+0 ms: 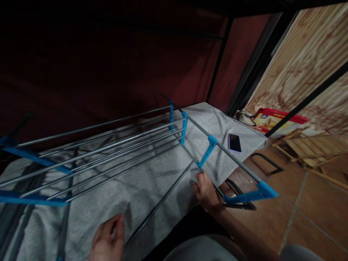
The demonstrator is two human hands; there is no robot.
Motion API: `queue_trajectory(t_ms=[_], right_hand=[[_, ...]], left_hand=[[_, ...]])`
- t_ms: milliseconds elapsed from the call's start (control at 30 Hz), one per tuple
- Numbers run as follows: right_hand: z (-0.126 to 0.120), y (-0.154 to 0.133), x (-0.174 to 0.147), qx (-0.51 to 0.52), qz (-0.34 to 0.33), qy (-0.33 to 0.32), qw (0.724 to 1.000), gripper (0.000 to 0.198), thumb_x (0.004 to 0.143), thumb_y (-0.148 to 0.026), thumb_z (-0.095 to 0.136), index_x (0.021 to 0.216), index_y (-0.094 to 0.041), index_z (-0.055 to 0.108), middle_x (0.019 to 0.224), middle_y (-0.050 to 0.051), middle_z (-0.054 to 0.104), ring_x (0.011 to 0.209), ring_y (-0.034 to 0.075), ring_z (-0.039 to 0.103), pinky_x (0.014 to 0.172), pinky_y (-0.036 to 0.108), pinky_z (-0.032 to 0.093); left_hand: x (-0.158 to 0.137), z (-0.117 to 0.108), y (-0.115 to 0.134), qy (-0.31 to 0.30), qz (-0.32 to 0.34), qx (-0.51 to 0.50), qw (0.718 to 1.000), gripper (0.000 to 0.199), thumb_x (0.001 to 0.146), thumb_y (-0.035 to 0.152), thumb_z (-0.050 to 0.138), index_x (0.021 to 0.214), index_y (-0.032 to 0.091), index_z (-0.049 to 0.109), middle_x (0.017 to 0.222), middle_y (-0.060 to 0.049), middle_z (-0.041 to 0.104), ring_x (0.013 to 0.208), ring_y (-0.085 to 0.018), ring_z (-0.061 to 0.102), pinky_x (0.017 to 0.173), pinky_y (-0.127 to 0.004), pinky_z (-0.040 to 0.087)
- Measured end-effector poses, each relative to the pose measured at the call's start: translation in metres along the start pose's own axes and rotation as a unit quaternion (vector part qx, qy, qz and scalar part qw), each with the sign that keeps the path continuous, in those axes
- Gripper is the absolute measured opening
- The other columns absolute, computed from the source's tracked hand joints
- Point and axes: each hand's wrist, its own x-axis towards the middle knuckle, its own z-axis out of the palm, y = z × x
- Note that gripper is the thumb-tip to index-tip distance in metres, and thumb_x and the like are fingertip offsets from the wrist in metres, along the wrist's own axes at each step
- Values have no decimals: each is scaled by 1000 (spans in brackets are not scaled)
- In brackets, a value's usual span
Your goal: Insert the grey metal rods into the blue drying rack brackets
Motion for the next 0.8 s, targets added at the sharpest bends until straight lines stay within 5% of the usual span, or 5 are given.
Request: queue_trajectory(t_ms=[133, 267, 367, 567, 800], right_hand=[[-3, 29, 10, -126, 65, 33, 989, 39, 98, -31, 39, 121, -6, 57, 107, 21, 60, 102, 34, 55, 88, 47, 48], [9, 41, 22, -149, 101, 13, 984, 27, 98, -30, 42, 110, -14, 59, 98, 15, 61, 91, 28, 59, 80, 39, 48], [20, 47, 27, -155, 102, 22, 982, 18, 99, -25, 41, 102, -18, 58, 93, 10, 61, 83, 24, 59, 74, 35, 46], [36, 64, 23, -153, 59, 73, 984, 20, 99, -16, 36, 100, -20, 55, 84, 7, 60, 75, 23, 60, 69, 34, 46], [41, 73, 17, -92, 20, 89, 992, 37, 97, -15, 33, 130, -20, 50, 106, 14, 66, 91, 28, 65, 78, 43, 53]], left_hand=[[51, 42, 110, -103, 75, -190, 974, 39, 89, 47, 47, 103, 20, 70, 106, -8, 76, 100, -26, 69, 93, -38, 55], [104, 87, 210, -195, 148, -165, 955, 32, 93, 26, 45, 112, 12, 68, 109, -13, 74, 99, -22, 70, 90, -35, 54], [126, 120, 262, -218, 173, -144, 950, 30, 93, 23, 54, 118, 13, 66, 104, -11, 75, 94, -19, 71, 84, -30, 53], [135, 175, 322, -222, 185, -84, 954, 19, 94, 26, 61, 109, 16, 66, 102, -9, 76, 96, -18, 71, 82, -27, 49], [130, 210, 336, -172, 121, 4, 978, 35, 99, 29, 52, 126, 8, 55, 102, -21, 74, 97, -29, 72, 76, -34, 47]])
